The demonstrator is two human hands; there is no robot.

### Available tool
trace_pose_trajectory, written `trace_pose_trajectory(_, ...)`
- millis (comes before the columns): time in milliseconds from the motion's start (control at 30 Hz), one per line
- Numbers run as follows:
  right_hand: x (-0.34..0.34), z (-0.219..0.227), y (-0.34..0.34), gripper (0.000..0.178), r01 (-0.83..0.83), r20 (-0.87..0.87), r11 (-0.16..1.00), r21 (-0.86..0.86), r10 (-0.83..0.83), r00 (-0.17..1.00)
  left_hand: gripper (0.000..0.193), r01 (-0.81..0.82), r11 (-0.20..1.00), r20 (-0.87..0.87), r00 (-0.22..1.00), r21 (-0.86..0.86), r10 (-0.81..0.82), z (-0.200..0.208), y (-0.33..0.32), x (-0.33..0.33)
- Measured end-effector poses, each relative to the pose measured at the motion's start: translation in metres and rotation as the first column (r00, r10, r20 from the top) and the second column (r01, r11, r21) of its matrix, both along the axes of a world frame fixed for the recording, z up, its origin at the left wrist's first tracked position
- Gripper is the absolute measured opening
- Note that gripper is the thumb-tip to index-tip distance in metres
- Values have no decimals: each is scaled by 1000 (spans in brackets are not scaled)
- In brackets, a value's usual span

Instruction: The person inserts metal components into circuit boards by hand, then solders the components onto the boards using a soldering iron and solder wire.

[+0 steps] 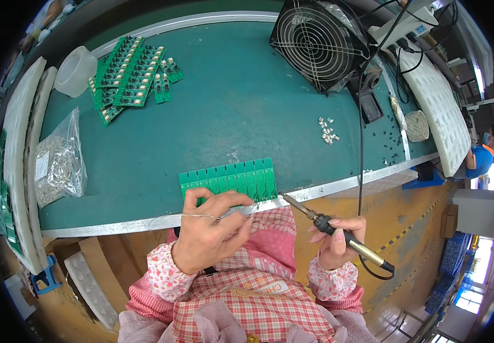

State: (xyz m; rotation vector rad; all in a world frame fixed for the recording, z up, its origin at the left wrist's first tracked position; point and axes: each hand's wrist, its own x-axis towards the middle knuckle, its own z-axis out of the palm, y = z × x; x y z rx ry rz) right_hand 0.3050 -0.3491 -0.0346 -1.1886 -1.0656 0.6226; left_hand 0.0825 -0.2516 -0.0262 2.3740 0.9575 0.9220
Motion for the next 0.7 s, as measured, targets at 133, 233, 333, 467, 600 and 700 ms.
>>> trace_pose_trajectory(133, -3, -2, -2, 17, -44, 18, 998, -40, 45, 999, 18, 23, 1000, 28, 999, -13, -22, 0, 1, -4)
trace_pose_trajectory(233, -8, -3, -2, 15, -66, -5, 997, -39, 66, 998, 16, 27, 999, 37, 999, -19, -26, -2, 0, -6)
trace_pose_trajectory(333, -10, -6, -3, 14, -82, -29, 996, -41, 81, 996, 15, 30, 999, 41, 999, -25, -29, -2, -1, -7)
trace_pose_trajectory(467, -12, -7, -3, 13, -76, -59, 995, -71, 72, 996, 15, 37, 999, 31, 999, -26, -37, -1, -2, -7)
trace_pose_trajectory(600, -13, -9, -3, 14, -74, -88, 996, -57, 69, 994, 16, 18, 1000, 63, 998, 9, -18, -1, -3, -10)
trace_pose_trajectory(700, -14, -9, -2, 15, -97, -97, 995, -29, 94, 991, 17, 3, 1000, 48, 999, 31, -4, 0, -2, -15)
